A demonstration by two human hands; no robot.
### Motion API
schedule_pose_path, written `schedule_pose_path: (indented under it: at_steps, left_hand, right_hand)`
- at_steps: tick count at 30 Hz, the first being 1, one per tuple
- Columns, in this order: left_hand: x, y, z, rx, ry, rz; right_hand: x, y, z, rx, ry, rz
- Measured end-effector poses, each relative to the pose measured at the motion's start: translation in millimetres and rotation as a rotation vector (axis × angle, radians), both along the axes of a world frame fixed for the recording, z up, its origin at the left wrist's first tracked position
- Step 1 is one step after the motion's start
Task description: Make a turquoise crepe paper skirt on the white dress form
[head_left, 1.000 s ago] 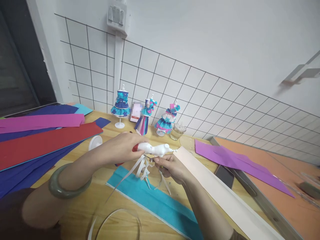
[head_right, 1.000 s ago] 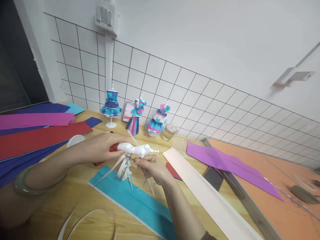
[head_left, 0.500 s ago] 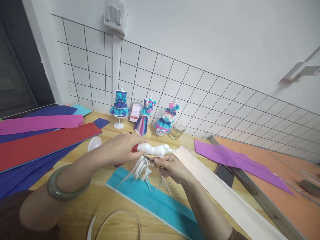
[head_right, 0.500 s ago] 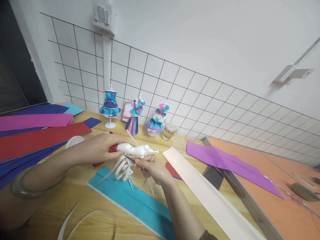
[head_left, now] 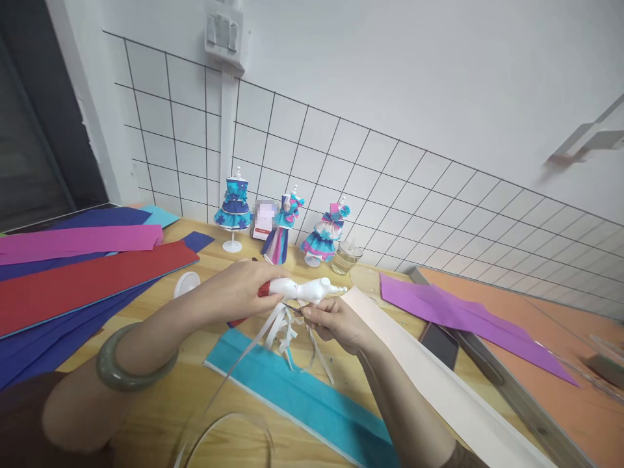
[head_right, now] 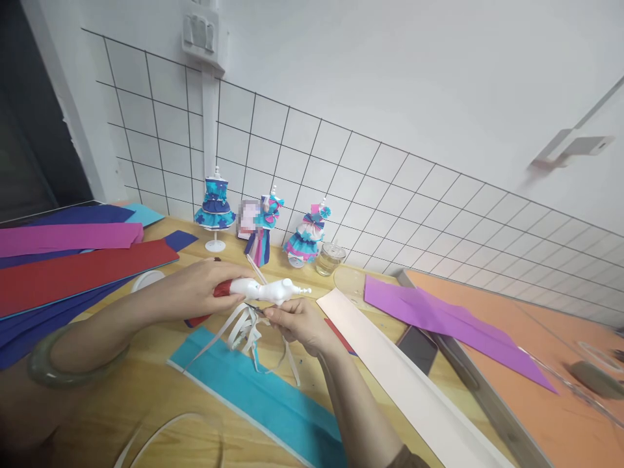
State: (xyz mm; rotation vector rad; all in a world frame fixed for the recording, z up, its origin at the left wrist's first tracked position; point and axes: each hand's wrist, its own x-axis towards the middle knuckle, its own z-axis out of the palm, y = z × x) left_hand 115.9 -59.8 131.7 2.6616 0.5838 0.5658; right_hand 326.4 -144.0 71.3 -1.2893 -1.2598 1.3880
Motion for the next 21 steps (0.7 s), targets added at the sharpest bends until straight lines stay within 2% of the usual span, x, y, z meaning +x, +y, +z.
schedule_pose_path:
  at_steps: [5,13,21]
  left_hand:
    - [1.3,1.6,-1.9,-0.004,-0.044,0.0]
    - [3.4,2.5,-4.4,0.049,-0.096,0.016]
    - [1.6,5.5,-3.9,0.049,-0.088,0.055]
  right_hand:
    - [2.2,1.3,-0.6,0.01,-0.019,-0.004]
    - [6.9,-0.6,9.9,0.004,-0.063,0.04]
    - [4.8,1.9,8.8,-0.011,-0.092,0.028]
